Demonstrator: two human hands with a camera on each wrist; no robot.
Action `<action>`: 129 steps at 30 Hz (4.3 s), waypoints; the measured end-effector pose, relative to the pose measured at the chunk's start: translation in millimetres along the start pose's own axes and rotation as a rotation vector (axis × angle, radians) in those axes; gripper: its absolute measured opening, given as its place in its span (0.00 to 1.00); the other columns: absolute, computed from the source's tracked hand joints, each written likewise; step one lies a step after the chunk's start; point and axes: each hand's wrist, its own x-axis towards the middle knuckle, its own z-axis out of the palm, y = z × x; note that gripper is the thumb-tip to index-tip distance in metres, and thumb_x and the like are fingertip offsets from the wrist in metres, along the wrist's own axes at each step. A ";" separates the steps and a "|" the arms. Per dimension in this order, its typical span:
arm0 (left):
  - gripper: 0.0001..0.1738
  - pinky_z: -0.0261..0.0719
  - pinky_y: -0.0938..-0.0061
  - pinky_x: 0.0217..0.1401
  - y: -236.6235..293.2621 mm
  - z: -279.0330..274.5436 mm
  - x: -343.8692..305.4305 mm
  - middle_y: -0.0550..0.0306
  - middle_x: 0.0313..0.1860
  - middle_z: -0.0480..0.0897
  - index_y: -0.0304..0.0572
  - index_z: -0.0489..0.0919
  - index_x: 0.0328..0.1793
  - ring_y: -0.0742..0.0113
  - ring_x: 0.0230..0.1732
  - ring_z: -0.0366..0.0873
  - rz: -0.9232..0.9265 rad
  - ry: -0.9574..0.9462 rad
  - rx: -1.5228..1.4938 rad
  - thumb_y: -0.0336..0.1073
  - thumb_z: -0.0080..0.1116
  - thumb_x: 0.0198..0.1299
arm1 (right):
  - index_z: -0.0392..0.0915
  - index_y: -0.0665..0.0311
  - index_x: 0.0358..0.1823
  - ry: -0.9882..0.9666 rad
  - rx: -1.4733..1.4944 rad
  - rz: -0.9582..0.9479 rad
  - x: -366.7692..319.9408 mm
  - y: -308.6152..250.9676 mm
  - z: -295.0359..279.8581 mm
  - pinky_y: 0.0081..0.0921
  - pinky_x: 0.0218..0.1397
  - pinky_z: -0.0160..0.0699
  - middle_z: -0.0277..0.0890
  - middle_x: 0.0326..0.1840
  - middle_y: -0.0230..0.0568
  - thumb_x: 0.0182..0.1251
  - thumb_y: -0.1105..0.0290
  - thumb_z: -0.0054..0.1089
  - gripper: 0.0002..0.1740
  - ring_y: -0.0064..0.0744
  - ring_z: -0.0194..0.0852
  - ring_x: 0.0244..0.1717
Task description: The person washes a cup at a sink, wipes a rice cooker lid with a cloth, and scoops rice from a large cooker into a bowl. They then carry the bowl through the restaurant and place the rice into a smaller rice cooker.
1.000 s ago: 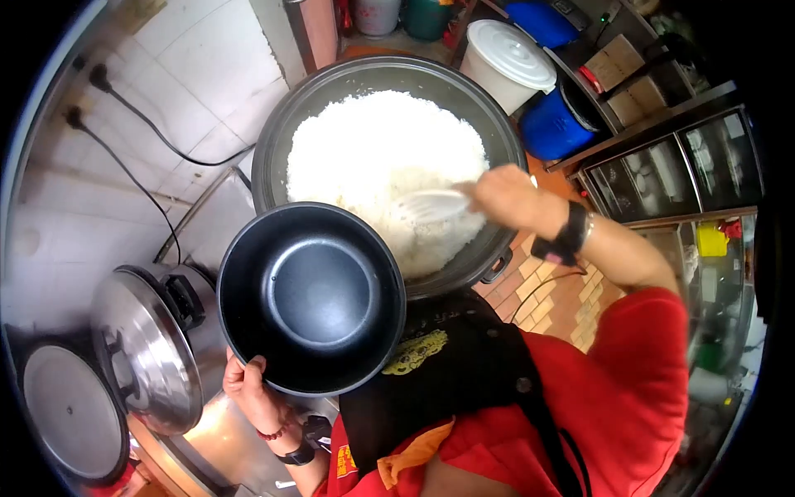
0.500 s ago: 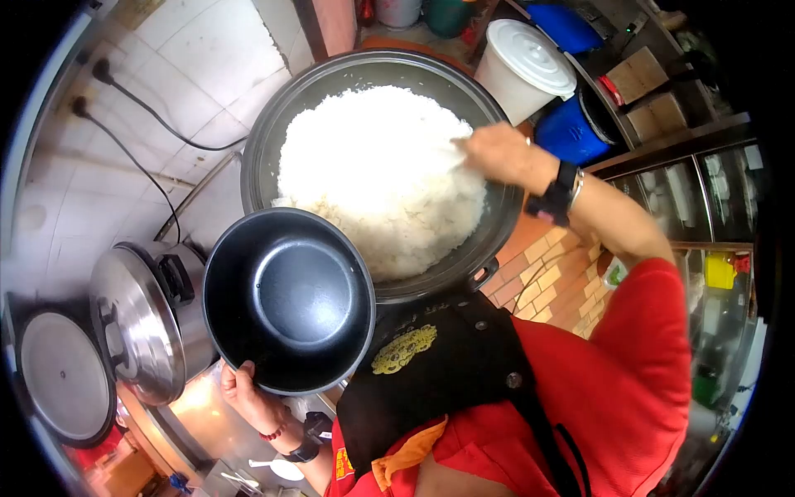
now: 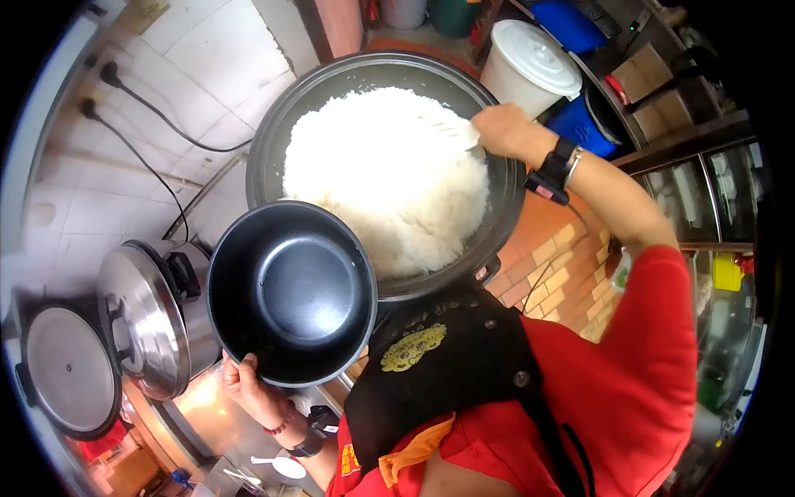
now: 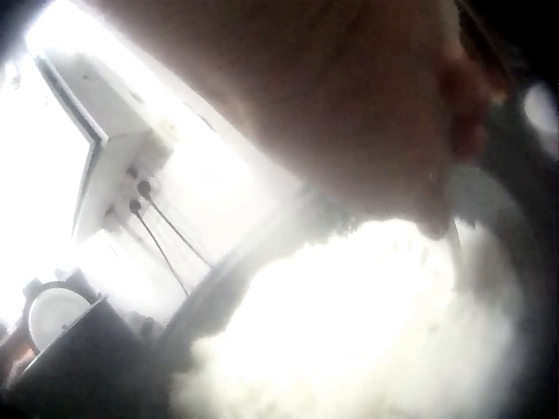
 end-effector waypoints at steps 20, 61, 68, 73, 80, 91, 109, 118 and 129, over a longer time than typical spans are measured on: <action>0.07 0.65 0.79 0.58 7.6 26.0 1.5 0.59 0.48 0.79 0.28 0.78 0.29 0.72 0.48 0.73 0.079 -0.073 0.059 0.19 0.48 0.54 | 0.76 0.70 0.31 -0.353 1.134 0.009 -31.3 -61.4 26.3 0.25 0.16 0.59 0.65 0.12 0.33 0.68 0.66 0.56 0.13 0.23 0.59 0.11; 0.06 0.65 0.75 0.59 25.8 23.6 13.9 0.44 0.63 0.74 0.31 0.71 0.19 0.64 0.59 0.72 0.032 -0.021 0.011 0.19 0.51 0.45 | 0.75 0.70 0.30 -0.321 0.931 -0.066 34.4 -68.6 29.2 0.29 0.20 0.67 0.70 0.16 0.39 0.67 0.67 0.51 0.13 0.28 0.67 0.15; 0.06 0.63 0.74 0.62 31.8 29.6 17.7 0.43 0.65 0.73 0.31 0.71 0.19 0.61 0.61 0.72 0.008 -0.066 0.035 0.19 0.51 0.44 | 0.78 0.69 0.40 -0.385 1.107 0.052 7.5 -78.9 24.0 0.20 0.17 0.61 0.69 0.18 0.31 0.71 0.64 0.53 0.13 0.20 0.61 0.15; 0.08 0.66 0.77 0.56 31.5 42.6 29.6 0.45 0.65 0.73 0.34 0.70 0.18 0.67 0.56 0.73 0.084 -0.157 0.118 0.20 0.51 0.47 | 0.77 0.66 0.34 -0.234 1.411 0.212 -27.3 -70.2 3.3 0.18 0.13 0.55 0.65 0.13 0.30 0.71 0.67 0.52 0.10 0.17 0.57 0.09; 0.08 0.63 0.72 0.61 29.7 59.7 43.9 0.39 0.64 0.74 0.33 0.72 0.16 0.61 0.64 0.70 0.062 -0.217 0.042 0.18 0.55 0.44 | 0.79 0.64 0.55 0.374 1.238 0.017 -75.6 -69.6 -51.2 0.24 0.18 0.67 0.73 0.16 0.32 0.69 0.68 0.56 0.16 0.25 0.65 0.11; 0.11 0.66 0.76 0.57 22.7 51.0 53.0 0.40 0.66 0.72 0.34 0.68 0.15 0.66 0.57 0.74 0.051 -0.248 -0.007 0.19 0.55 0.43 | 0.77 0.59 0.59 0.585 0.528 -0.143 -92.5 -104.8 -96.0 0.37 0.29 0.77 0.79 0.22 0.48 0.67 0.67 0.58 0.19 0.42 0.79 0.22; 0.06 0.66 0.73 0.63 21.3 21.4 28.5 0.50 0.66 0.73 0.26 0.78 0.26 0.63 0.58 0.73 0.031 -0.092 -0.018 0.22 0.50 0.46 | 0.78 0.76 0.26 -0.434 0.638 0.064 0.0 -51.5 6.9 0.34 0.24 0.73 0.74 0.17 0.49 0.60 0.73 0.47 0.14 0.40 0.73 0.16; 0.07 0.63 0.71 0.66 19.5 26.6 19.4 0.47 0.64 0.75 0.27 0.80 0.28 0.61 0.61 0.72 0.050 -0.097 -0.057 0.23 0.51 0.47 | 0.73 0.73 0.22 -0.381 1.202 0.072 14.8 -88.3 42.5 0.27 0.14 0.61 0.67 0.12 0.40 0.63 0.73 0.52 0.12 0.28 0.61 0.09; 0.05 0.63 0.73 0.62 21.5 45.3 36.0 0.44 0.67 0.72 0.28 0.72 0.21 0.62 0.62 0.70 0.107 -0.211 0.067 0.22 0.50 0.48 | 0.77 0.67 0.35 -0.103 1.375 0.242 -80.2 -68.0 -38.9 0.18 0.12 0.58 0.69 0.14 0.31 0.72 0.66 0.50 0.12 0.17 0.60 0.09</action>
